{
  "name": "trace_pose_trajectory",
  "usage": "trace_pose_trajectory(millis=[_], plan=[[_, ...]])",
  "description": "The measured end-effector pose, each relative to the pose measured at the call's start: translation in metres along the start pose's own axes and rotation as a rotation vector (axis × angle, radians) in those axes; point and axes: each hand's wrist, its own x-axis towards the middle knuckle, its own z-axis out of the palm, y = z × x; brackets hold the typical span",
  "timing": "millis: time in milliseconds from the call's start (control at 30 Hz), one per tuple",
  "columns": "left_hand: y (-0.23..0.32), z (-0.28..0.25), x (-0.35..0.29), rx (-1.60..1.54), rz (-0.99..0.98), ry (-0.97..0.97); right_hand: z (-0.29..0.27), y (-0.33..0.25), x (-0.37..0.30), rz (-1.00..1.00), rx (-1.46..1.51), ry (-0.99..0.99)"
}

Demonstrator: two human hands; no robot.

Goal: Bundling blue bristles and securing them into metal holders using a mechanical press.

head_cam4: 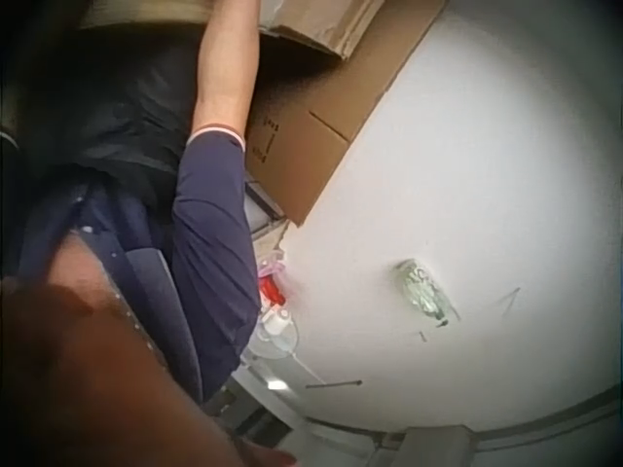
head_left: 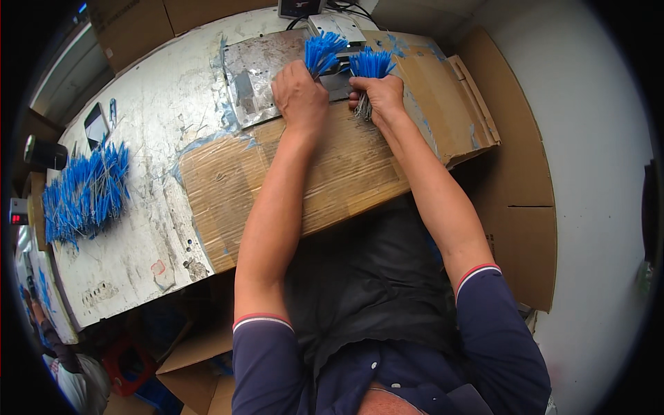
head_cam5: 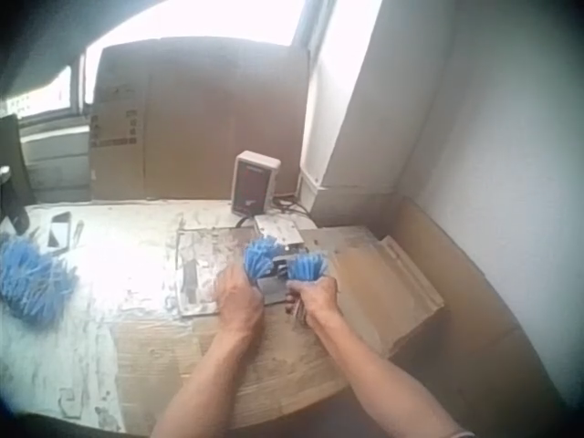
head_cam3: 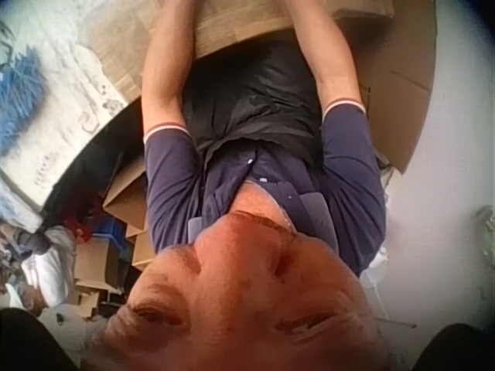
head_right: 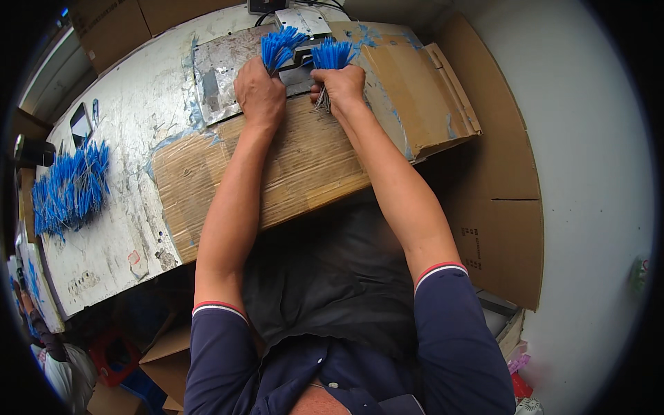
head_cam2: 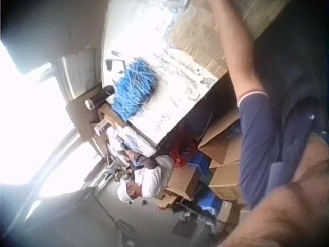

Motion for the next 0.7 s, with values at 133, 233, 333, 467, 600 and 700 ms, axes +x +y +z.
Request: trace_pose_trajectory(millis=[133,233,333,467,600,700], plan=[[0.003,-0.004,-0.001,0.000,-0.078,-0.243,-0.008,0.002,-0.006,-0.019,0.152,-0.074],[0.004,-0.005,-0.001,0.004,-0.036,-0.238,-0.014,0.002,-0.007,0.001,0.197,-0.110],[0.003,-0.005,-0.001,-0.013,-0.044,-0.231,-0.016,0.003,-0.005,0.008,0.160,-0.103],[0.005,-0.004,-0.001,0.001,-0.034,-0.245,-0.021,0.007,-0.004,-0.001,0.197,-0.136],[0.000,-0.003,-0.003,0.045,0.060,-0.217,-0.016,0.001,-0.010,0.017,0.101,-0.110],[0.002,0.000,-0.004,0.093,0.055,-0.229,-0.012,-0.001,-0.012,0.010,0.065,-0.059]])
